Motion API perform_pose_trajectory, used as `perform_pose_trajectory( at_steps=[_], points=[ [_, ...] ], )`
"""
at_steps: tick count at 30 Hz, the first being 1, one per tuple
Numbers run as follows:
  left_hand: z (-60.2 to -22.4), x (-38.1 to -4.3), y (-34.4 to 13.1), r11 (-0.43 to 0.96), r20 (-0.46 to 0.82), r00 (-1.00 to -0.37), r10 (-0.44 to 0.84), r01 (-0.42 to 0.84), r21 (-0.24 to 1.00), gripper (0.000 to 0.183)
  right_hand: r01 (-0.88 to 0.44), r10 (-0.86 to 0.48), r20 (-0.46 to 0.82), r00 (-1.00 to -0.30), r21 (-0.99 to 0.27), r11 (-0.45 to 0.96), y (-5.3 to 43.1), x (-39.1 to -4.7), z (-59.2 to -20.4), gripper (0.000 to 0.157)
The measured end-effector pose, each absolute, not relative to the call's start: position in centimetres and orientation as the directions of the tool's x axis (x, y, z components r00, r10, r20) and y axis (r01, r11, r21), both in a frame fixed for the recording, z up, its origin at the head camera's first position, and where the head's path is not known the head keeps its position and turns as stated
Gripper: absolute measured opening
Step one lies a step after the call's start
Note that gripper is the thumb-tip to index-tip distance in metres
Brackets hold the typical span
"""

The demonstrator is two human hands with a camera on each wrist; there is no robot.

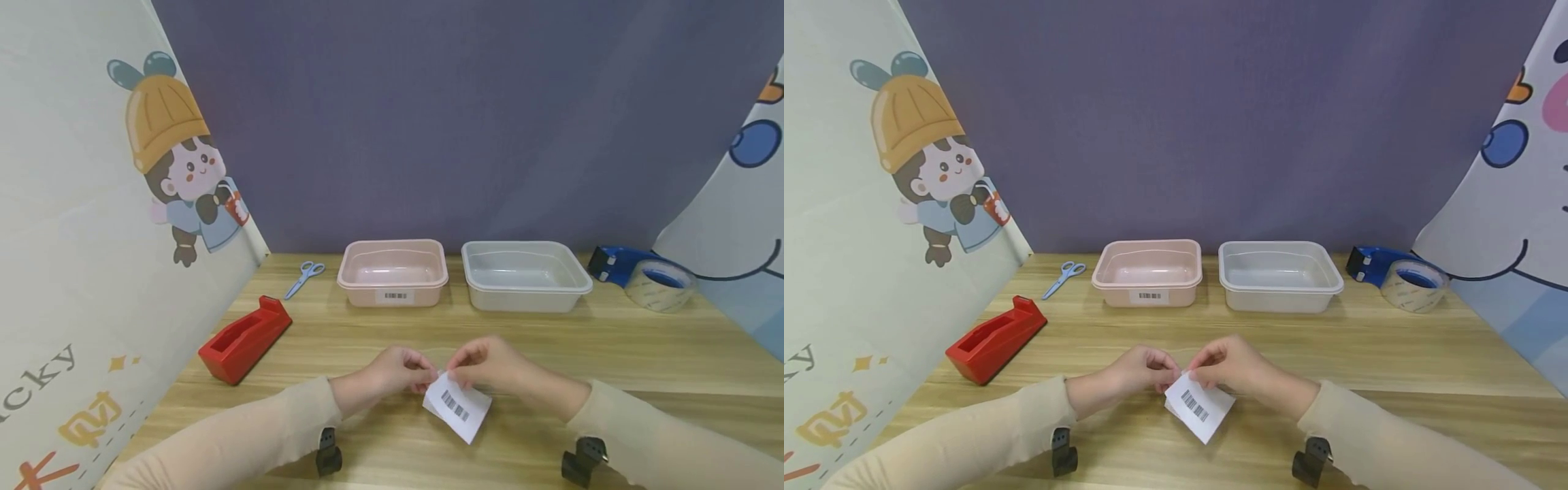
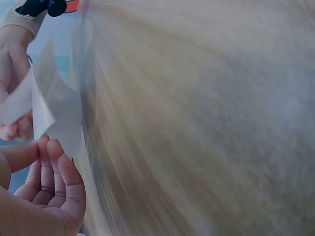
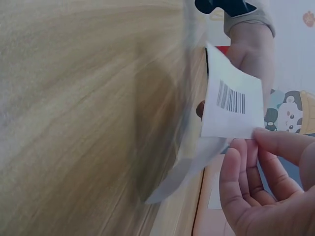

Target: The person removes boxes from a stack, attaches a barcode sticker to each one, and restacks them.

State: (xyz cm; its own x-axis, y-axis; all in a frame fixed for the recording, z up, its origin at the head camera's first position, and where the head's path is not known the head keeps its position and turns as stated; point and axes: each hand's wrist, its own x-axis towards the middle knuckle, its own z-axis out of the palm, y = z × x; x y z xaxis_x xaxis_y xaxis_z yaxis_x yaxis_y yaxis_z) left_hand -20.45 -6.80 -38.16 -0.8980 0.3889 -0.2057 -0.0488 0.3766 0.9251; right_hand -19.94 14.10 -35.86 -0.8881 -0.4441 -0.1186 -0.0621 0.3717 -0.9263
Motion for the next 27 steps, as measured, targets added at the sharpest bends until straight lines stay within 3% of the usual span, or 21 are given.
perform_pose_trajectory(
  at_steps=[10, 19, 27],
  points=[
    [-38.5, -20.8, -7.4, 0.483, -0.182, -0.899, 0.399, 0.038, 0.875, 0.005, -0.014, -0.430, -0.118, -0.895, -0.957, 0.291, 15.2, -20.5, -35.4, 0.031],
    [-38.2, -21.2, -8.0, 0.576, -0.105, -0.878, 0.466, 0.212, 0.789, 0.005, 0.033, -0.344, -0.099, -0.934, -0.980, 0.194, 17.0, -21.8, -35.0, 0.032],
    [-37.7, -21.9, -8.3, 0.575, -0.064, -0.886, 0.459, 0.242, 0.782, 0.004, 0.101, -0.272, -0.114, -0.955, -0.993, 0.060, 18.7, -22.2, -34.6, 0.024]
  ],
)
